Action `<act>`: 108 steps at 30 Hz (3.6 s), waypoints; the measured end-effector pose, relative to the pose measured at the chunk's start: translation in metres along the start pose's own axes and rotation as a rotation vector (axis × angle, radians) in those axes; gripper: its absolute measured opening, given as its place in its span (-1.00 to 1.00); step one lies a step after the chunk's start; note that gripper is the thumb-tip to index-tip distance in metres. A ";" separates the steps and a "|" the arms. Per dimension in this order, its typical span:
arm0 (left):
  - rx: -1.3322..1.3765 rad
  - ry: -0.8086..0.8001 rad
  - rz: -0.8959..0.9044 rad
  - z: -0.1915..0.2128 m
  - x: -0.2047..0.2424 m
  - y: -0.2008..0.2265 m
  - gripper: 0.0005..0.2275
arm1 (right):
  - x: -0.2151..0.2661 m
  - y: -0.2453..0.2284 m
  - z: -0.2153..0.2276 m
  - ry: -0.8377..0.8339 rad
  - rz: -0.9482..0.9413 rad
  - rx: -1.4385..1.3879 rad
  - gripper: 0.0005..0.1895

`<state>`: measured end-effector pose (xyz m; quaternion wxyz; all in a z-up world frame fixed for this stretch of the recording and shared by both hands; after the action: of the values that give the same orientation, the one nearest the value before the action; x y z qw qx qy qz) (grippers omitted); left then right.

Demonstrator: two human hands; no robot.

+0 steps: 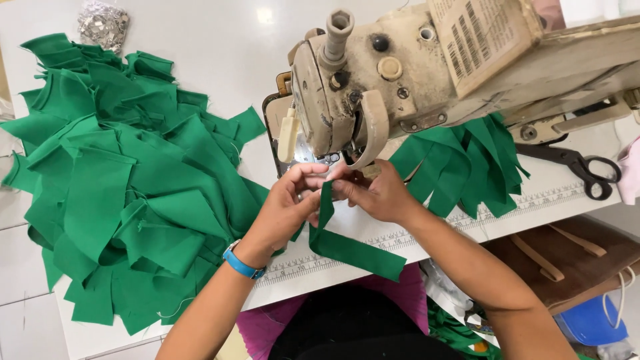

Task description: Sewing multiple green fabric strips using an industrial sewing machine.

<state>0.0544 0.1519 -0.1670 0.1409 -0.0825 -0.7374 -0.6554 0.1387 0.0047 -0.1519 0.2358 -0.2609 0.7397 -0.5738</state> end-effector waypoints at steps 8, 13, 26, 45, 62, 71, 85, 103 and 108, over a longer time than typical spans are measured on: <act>-0.226 0.210 -0.118 0.014 0.001 -0.010 -0.83 | 0.002 0.016 0.005 0.022 -0.075 -0.072 -0.81; -0.423 0.317 -0.263 0.014 0.010 0.010 -0.91 | 0.004 0.029 0.008 0.028 -0.130 -0.148 -0.55; -0.182 0.206 -0.298 0.013 0.003 -0.002 -0.84 | 0.000 0.011 -0.003 0.020 0.082 -0.115 -0.77; -0.481 0.301 -0.359 0.011 0.014 0.042 -0.83 | 0.000 0.001 0.000 0.040 0.066 0.036 -0.74; -0.234 0.161 -0.275 0.017 0.004 0.017 -0.89 | 0.003 0.012 0.007 -0.018 0.073 -0.044 -0.88; -0.103 0.155 -0.147 0.018 0.004 0.012 -0.88 | 0.005 0.007 0.006 -0.090 0.139 -0.062 -0.82; -0.286 0.202 -0.176 0.012 0.026 0.022 -0.74 | 0.022 -0.034 -0.036 -0.142 0.686 0.513 -0.93; -1.630 0.528 -0.968 -0.003 -0.011 -0.028 -0.90 | 0.017 -0.029 -0.041 -0.312 0.850 1.207 -0.82; -1.750 0.568 -1.011 -0.016 0.011 0.004 -0.78 | 0.015 -0.023 -0.030 -0.311 0.795 1.239 -0.90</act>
<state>0.0466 0.1358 -0.1579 -0.0902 0.3185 0.1054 -0.9377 0.1103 0.0118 -0.1238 0.6306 0.1280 0.2782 -0.7131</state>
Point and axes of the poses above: each hand's wrist, its own x-axis away from the middle knuckle, its own z-axis out of the back of the hand, y = z × x, the point moved 5 cm from there along -x, towards the middle knuckle, and after that the axes turned 13 degrees about -x, right-handed, at the moved point
